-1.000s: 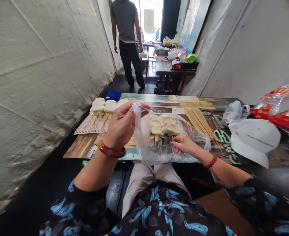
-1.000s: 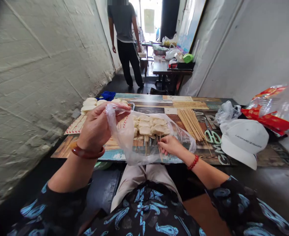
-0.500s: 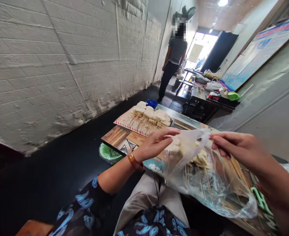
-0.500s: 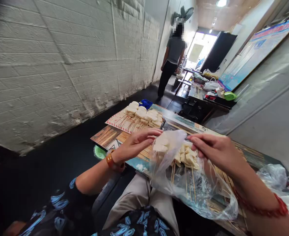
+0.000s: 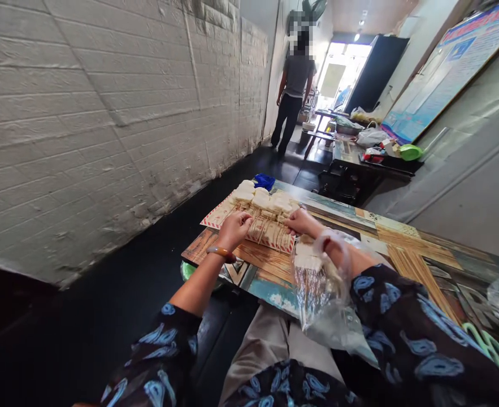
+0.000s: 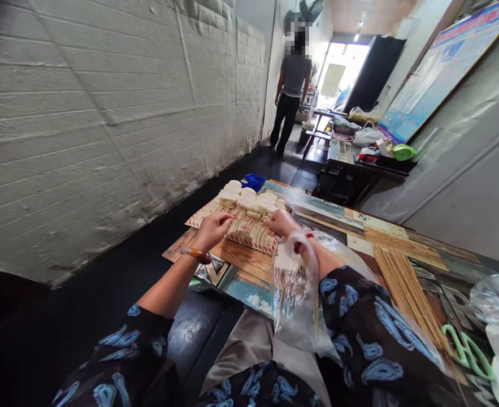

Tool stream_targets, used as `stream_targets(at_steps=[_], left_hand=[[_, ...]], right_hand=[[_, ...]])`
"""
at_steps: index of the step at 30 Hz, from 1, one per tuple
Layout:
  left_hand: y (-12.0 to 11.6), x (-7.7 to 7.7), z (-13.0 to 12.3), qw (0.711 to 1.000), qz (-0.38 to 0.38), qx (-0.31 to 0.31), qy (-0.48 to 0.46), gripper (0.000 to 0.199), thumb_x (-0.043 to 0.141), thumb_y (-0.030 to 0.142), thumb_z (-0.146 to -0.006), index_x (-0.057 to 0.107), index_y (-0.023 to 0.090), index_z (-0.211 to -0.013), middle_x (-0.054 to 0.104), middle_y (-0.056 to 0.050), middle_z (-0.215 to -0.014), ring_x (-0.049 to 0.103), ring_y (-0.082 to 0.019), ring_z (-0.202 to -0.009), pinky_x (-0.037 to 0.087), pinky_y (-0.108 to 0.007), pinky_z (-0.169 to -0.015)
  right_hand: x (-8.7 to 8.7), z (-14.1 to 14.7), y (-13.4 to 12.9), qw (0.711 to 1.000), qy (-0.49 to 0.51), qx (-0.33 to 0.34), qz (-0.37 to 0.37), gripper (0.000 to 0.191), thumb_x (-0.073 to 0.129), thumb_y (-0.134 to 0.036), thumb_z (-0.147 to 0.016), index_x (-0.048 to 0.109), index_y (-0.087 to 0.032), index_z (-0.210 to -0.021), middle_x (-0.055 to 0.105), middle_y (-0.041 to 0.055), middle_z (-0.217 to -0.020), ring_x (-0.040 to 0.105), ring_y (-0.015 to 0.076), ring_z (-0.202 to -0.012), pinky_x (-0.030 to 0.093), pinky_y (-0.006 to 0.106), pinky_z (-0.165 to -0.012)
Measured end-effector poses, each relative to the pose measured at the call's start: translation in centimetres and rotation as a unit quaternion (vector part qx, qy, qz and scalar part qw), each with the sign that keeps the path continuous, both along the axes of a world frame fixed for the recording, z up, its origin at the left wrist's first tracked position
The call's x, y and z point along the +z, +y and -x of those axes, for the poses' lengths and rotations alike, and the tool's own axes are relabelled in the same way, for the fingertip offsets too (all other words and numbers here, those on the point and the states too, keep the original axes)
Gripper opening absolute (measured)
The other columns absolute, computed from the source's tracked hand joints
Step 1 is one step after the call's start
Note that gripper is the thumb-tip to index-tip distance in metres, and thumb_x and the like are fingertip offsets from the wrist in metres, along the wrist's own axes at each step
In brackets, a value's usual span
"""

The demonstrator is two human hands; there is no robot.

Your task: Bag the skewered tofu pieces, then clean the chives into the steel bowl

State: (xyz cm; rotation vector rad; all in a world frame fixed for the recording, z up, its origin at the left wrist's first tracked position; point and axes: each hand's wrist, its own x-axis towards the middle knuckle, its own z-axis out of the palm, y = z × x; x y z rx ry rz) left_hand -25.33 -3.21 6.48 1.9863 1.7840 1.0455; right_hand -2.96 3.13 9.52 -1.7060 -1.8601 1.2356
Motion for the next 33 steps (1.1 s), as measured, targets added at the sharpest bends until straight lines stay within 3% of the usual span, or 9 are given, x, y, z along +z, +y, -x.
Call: stream_targets(at_steps=[3,7,10,14,20,23,26,29,33], left_hand=[[0.9,-0.1,0.7,0.997,0.001,0.043,0.059,0.023,0.053,0.025,-0.089,0.074,0.016,-0.091,0.072,-0.010,-0.092,0.063,-0.022,-0.086,0.045,-0.031,-0.076],[1.3,-0.2,2.9,0.992,0.013,0.096,0.077,0.025,0.052,0.026,-0.089,0.074,0.016,-0.094,0.071,-0.011,-0.095,0.063,-0.023,-0.088,0.044,-0.031,-0.075],[1.2,-0.5,4.5,0.988,0.041,0.129,0.077,0.024,0.053,0.028,-0.088,0.074,0.018,-0.091,0.071,-0.010,-0.094,0.063,-0.023,-0.088,0.042,-0.029,-0.072],[1.1,-1.3,5.2,0.987,0.073,0.124,0.066,0.027,0.051,0.032,-0.088,0.074,0.018,-0.087,0.072,-0.008,-0.090,0.063,-0.022,-0.084,0.039,-0.029,-0.068],[1.4,-1.3,3.6,0.988,0.086,0.108,0.071,0.030,0.050,0.035,-0.089,0.074,0.017,-0.083,0.073,-0.009,-0.088,0.062,-0.020,-0.082,0.038,-0.029,-0.068],[1.3,-1.2,3.1,0.986,0.106,0.095,0.084,0.030,0.054,0.036,-0.087,0.074,0.017,-0.076,0.072,-0.010,-0.081,0.063,-0.021,-0.078,0.039,-0.029,-0.067],[1.0,-1.3,3.0,0.985,0.116,0.098,0.085,0.027,0.055,0.034,-0.087,0.075,0.016,-0.083,0.073,-0.012,-0.083,0.064,-0.022,-0.081,0.040,-0.029,-0.070],[0.7,-1.6,3.1,0.986,0.119,0.098,0.068,0.027,0.055,0.031,-0.087,0.075,0.013,-0.087,0.074,-0.013,-0.086,0.064,-0.022,-0.083,0.041,-0.029,-0.072],[0.7,-2.3,2.8,0.989,0.128,0.075,0.014,0.027,0.052,0.024,-0.084,0.073,0.014,-0.070,0.070,-0.007,-0.069,0.062,-0.018,-0.072,0.041,-0.027,-0.066]], right_hand=[[-2.1,1.7,-0.2,0.998,0.037,-0.042,0.004,0.040,0.065,-0.013,-0.084,0.053,-0.016,-0.046,0.055,-0.0006,-0.037,0.042,0.0044,-0.029,0.031,0.013,-0.029],[-2.7,2.9,-0.6,0.989,0.113,-0.096,0.010,0.035,0.062,-0.009,-0.084,0.053,-0.015,-0.051,0.050,-0.0038,-0.036,0.040,0.0027,-0.029,0.032,0.011,-0.031],[-2.1,2.9,-1.0,0.979,0.162,-0.122,0.007,0.031,0.061,-0.007,-0.084,0.053,-0.014,-0.055,0.051,-0.0044,-0.038,0.043,0.0024,-0.032,0.038,0.009,-0.035],[-0.4,3.3,-1.0,0.973,0.202,-0.115,-0.004,0.029,0.061,-0.006,-0.085,0.055,-0.013,-0.057,0.054,-0.0031,-0.043,0.045,0.0021,-0.034,0.040,0.010,-0.036],[0.9,8.0,0.2,0.976,0.207,-0.072,-0.008,0.032,0.058,-0.004,-0.085,0.056,-0.013,-0.055,0.054,-0.0035,-0.044,0.046,0.0022,-0.034,0.040,0.009,-0.036],[0.2,11.2,1.0,0.979,0.195,-0.056,-0.003,0.034,0.059,-0.003,-0.083,0.054,-0.014,-0.051,0.053,-0.0035,-0.041,0.047,0.0033,-0.034,0.041,0.010,-0.036],[-1.1,13.4,1.5,0.981,0.187,-0.047,0.003,0.036,0.058,-0.004,-0.084,0.053,-0.015,-0.051,0.053,-0.0034,-0.041,0.047,0.0039,-0.034,0.042,0.012,-0.036],[-2.5,14.2,1.8,0.983,0.180,-0.039,0.007,0.036,0.056,-0.006,-0.086,0.054,-0.015,-0.052,0.054,-0.0033,-0.041,0.048,0.0042,-0.034,0.045,0.013,-0.039],[-3.6,14.0,2.3,0.988,0.153,-0.020,0.004,0.035,0.059,-0.009,-0.085,0.055,-0.015,-0.051,0.056,-0.0018,-0.041,0.050,0.0060,-0.035,0.043,0.014,-0.038]])
